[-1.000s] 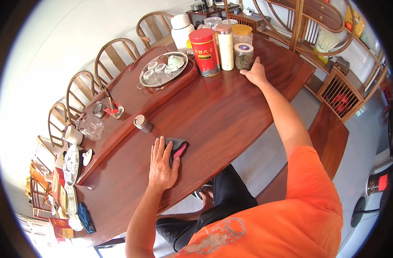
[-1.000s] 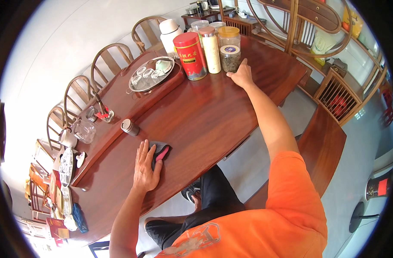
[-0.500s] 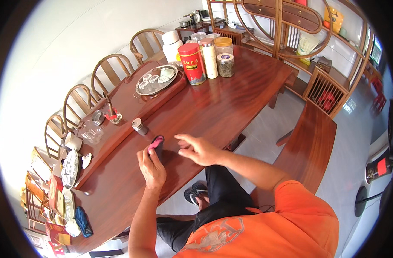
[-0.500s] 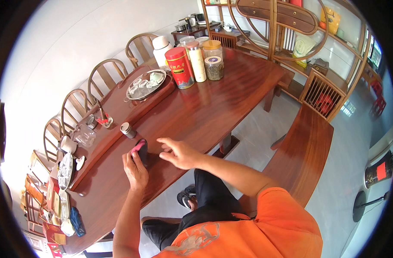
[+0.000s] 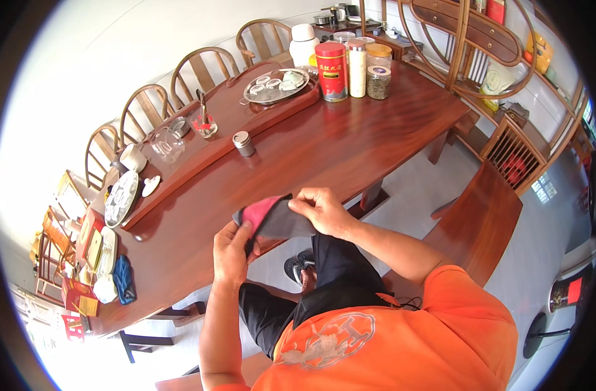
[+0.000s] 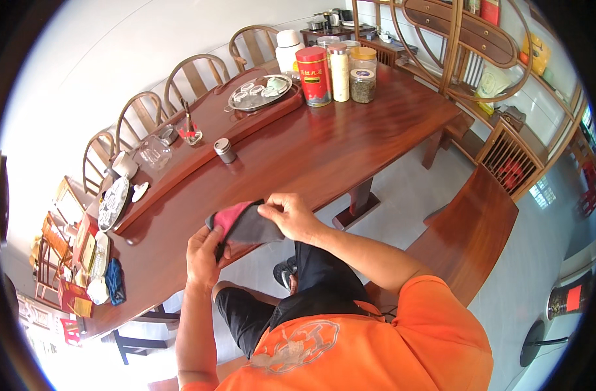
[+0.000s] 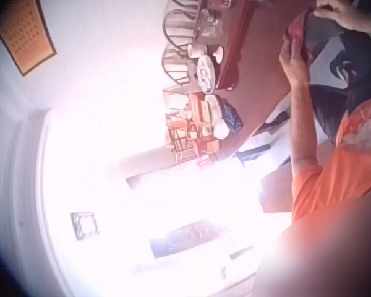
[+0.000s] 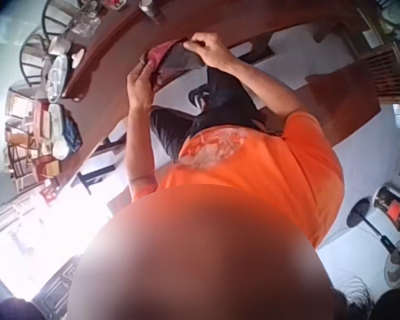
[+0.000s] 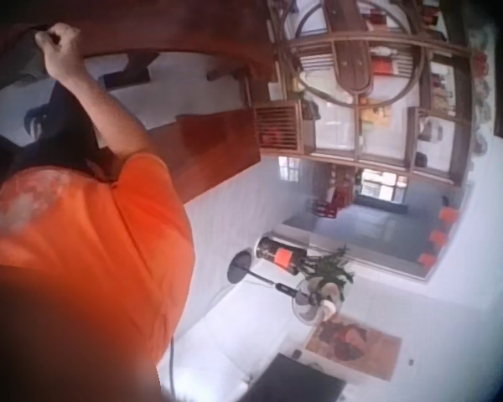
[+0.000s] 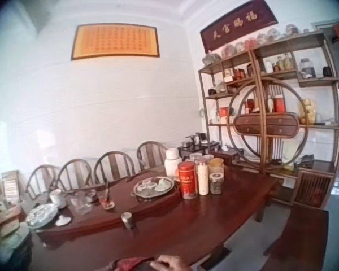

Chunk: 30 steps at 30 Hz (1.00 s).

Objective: The person wipes several containers on a dining table using a cloth. They handle a small yellow jar, a clear jar with dried fruit, and a red cylindrical tin, wiping each one individually before placing them back on the table.

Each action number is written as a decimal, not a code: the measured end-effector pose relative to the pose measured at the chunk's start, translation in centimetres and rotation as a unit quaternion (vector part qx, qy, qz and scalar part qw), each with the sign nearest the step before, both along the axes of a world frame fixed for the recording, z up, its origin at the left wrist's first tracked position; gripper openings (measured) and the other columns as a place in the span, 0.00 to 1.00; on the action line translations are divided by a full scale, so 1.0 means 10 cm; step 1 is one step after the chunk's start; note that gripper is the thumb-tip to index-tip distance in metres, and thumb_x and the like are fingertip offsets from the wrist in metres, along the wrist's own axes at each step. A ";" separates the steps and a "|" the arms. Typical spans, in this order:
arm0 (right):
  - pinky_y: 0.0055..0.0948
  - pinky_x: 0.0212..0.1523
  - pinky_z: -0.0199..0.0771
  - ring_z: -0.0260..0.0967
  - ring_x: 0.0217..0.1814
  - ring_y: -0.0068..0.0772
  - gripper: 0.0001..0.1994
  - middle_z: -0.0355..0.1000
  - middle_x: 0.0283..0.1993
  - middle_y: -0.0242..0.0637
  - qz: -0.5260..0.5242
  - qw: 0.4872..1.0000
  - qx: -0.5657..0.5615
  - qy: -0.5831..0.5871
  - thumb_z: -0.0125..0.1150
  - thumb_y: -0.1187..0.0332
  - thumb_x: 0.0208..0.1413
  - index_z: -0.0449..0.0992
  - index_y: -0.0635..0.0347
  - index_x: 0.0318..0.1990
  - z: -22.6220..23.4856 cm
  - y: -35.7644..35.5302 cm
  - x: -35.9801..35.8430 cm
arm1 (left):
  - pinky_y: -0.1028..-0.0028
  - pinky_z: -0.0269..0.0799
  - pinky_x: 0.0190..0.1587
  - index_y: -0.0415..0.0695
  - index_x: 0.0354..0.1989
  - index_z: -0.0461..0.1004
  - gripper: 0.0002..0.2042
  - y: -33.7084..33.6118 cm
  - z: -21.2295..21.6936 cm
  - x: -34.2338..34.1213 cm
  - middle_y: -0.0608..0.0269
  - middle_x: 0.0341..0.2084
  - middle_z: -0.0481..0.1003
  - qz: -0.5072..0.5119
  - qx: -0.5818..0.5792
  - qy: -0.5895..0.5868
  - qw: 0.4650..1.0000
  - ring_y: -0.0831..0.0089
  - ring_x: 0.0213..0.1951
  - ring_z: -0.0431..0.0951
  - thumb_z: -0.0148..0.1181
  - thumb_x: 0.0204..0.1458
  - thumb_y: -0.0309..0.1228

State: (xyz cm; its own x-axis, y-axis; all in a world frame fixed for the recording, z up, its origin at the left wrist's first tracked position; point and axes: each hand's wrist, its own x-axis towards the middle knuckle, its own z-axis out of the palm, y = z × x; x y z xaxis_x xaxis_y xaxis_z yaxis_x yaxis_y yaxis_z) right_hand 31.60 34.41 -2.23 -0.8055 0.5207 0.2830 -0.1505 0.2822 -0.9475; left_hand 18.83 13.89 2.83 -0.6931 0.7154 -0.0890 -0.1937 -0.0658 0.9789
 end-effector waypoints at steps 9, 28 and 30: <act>0.34 0.30 0.71 0.73 0.29 0.35 0.09 0.76 0.31 0.42 -0.071 0.955 0.254 0.139 0.72 0.70 0.63 0.82 0.68 0.34 0.07 0.22 -0.06 | 0.69 0.83 0.38 0.31 0.45 0.80 0.14 0.04 0.23 -0.19 0.52 0.37 0.82 0.141 0.046 -0.015 0.989 0.65 0.36 0.84 0.56 0.71 0.33; 0.38 0.42 0.81 0.84 0.42 0.56 0.14 0.83 0.41 0.56 0.066 0.957 0.266 0.091 0.65 0.78 0.65 0.81 0.70 0.56 0.24 0.00 0.26 | 0.82 0.68 0.27 0.32 0.40 0.82 0.17 0.22 0.57 0.24 0.60 0.33 0.85 0.056 0.037 -0.047 0.997 0.81 0.29 0.78 0.58 0.72 0.37; 0.35 0.42 0.81 0.84 0.39 0.45 0.11 0.83 0.41 0.55 0.068 0.959 0.265 0.072 0.66 0.73 0.67 0.82 0.70 0.53 0.31 0.20 0.20 | 0.82 0.68 0.29 0.33 0.39 0.82 0.16 0.20 0.45 -0.02 0.63 0.31 0.84 0.041 -0.050 0.095 0.993 0.83 0.29 0.76 0.61 0.71 0.37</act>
State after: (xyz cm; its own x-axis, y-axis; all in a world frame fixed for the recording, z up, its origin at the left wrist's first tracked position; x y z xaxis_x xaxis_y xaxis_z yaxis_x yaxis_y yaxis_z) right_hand 33.58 36.40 0.92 -0.7884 0.1655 0.5925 -0.3394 0.6862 -0.6433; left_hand 18.62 15.89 7.29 -0.7596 0.6501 -0.0194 -0.0027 0.0266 0.9996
